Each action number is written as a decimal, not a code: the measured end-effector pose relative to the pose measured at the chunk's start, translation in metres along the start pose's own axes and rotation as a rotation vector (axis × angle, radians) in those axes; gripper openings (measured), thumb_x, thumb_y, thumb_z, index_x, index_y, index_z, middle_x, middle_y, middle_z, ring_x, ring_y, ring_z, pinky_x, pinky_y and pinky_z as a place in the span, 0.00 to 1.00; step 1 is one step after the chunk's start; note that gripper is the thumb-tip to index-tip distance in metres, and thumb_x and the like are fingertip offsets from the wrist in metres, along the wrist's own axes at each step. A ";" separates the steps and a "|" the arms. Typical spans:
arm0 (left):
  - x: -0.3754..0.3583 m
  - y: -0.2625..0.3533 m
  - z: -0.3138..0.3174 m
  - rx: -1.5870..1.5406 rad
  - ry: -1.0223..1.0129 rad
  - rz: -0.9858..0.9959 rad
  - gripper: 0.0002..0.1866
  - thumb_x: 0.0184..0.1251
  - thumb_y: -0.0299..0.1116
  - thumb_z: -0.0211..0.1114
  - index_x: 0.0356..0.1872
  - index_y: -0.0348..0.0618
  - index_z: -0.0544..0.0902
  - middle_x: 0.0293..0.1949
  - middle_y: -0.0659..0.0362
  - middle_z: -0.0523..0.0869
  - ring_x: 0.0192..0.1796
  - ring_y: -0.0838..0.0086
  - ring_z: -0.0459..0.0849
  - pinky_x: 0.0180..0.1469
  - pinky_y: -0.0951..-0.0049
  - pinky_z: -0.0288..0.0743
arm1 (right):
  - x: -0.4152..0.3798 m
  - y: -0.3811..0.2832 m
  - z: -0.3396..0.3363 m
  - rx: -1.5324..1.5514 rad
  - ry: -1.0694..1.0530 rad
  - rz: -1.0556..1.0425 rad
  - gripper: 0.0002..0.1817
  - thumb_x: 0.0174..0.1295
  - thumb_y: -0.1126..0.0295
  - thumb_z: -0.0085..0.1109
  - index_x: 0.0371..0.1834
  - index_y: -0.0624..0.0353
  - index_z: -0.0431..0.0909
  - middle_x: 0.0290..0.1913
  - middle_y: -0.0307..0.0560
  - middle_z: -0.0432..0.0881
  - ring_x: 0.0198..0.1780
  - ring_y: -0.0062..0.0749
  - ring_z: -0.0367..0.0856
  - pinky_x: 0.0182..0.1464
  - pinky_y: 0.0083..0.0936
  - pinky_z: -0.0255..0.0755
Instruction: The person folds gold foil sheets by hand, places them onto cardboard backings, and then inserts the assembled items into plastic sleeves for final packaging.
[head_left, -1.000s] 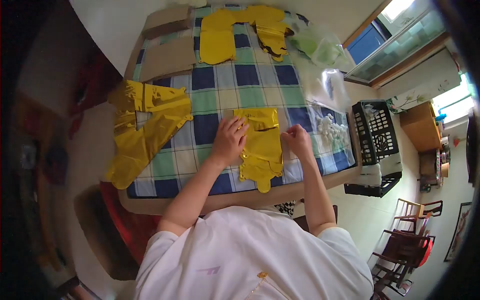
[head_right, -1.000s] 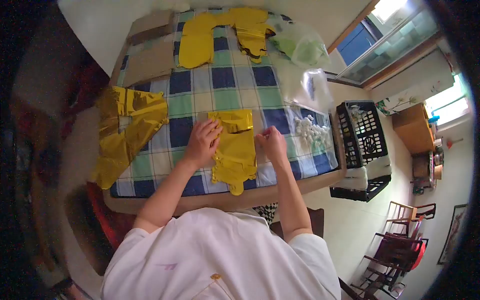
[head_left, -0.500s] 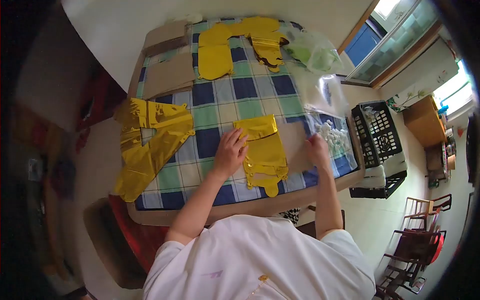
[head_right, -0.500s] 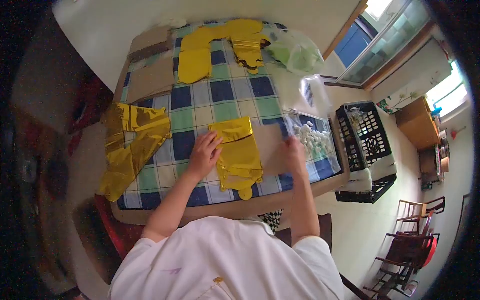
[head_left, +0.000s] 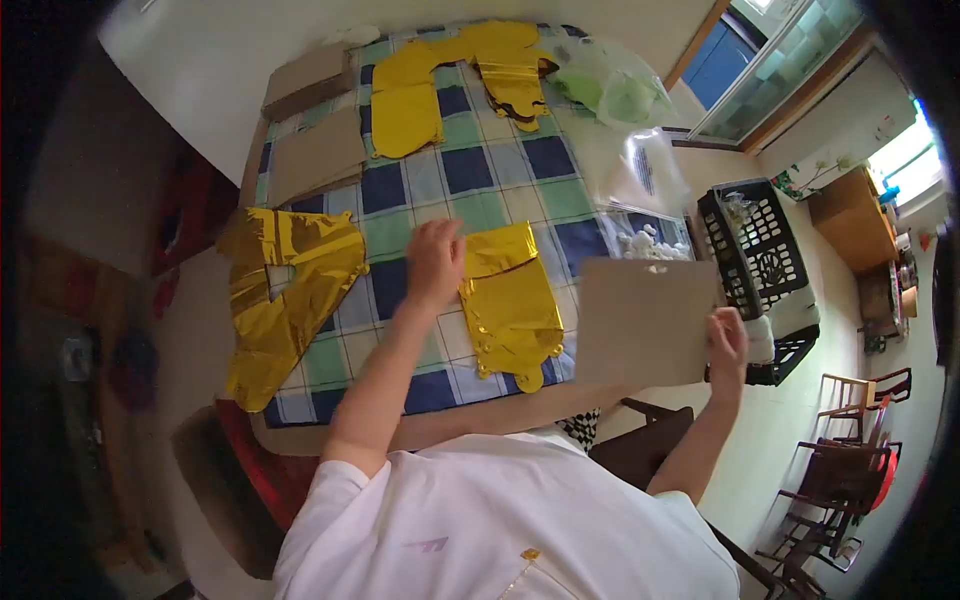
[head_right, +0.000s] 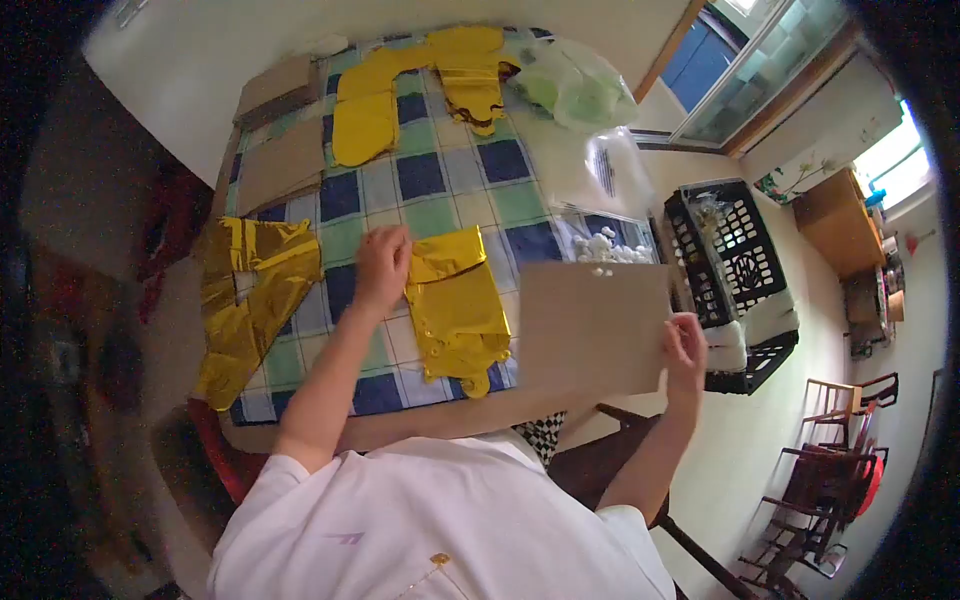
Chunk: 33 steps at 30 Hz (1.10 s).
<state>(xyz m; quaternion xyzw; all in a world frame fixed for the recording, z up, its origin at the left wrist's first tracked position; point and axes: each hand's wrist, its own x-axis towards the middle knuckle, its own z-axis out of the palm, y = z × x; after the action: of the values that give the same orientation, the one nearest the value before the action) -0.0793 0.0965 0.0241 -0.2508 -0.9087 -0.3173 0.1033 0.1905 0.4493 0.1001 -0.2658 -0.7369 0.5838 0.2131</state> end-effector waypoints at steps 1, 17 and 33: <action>0.012 -0.007 -0.002 0.023 -0.031 -0.080 0.11 0.62 0.37 0.63 0.42 0.45 0.83 0.45 0.54 0.84 0.52 0.59 0.79 0.53 0.61 0.73 | -0.003 -0.001 0.013 0.004 -0.065 0.035 0.03 0.66 0.71 0.57 0.37 0.55 0.73 0.27 0.28 0.71 0.28 0.09 0.64 0.30 0.12 0.57; 0.095 -0.046 0.024 -0.047 -0.428 -0.234 0.20 0.47 0.44 0.74 0.38 0.42 0.85 0.37 0.52 0.86 0.41 0.59 0.84 0.44 0.61 0.77 | -0.016 0.044 0.138 0.227 -0.385 0.199 0.04 0.67 0.69 0.57 0.36 0.54 0.73 0.27 0.29 0.75 0.28 0.09 0.70 0.27 0.12 0.60; 0.034 -0.018 0.027 0.345 -0.173 0.067 0.29 0.71 0.45 0.49 0.69 0.41 0.63 0.71 0.54 0.63 0.74 0.64 0.58 0.72 0.50 0.48 | 0.102 0.029 0.325 -0.929 -0.319 -0.714 0.26 0.68 0.62 0.46 0.68 0.59 0.63 0.71 0.49 0.63 0.74 0.41 0.55 0.72 0.48 0.46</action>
<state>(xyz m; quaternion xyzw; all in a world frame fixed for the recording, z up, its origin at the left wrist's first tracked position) -0.1181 0.1148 0.0053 -0.2856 -0.9463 -0.1304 0.0769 -0.0863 0.2770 -0.0021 0.0234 -0.9811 0.1262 0.1445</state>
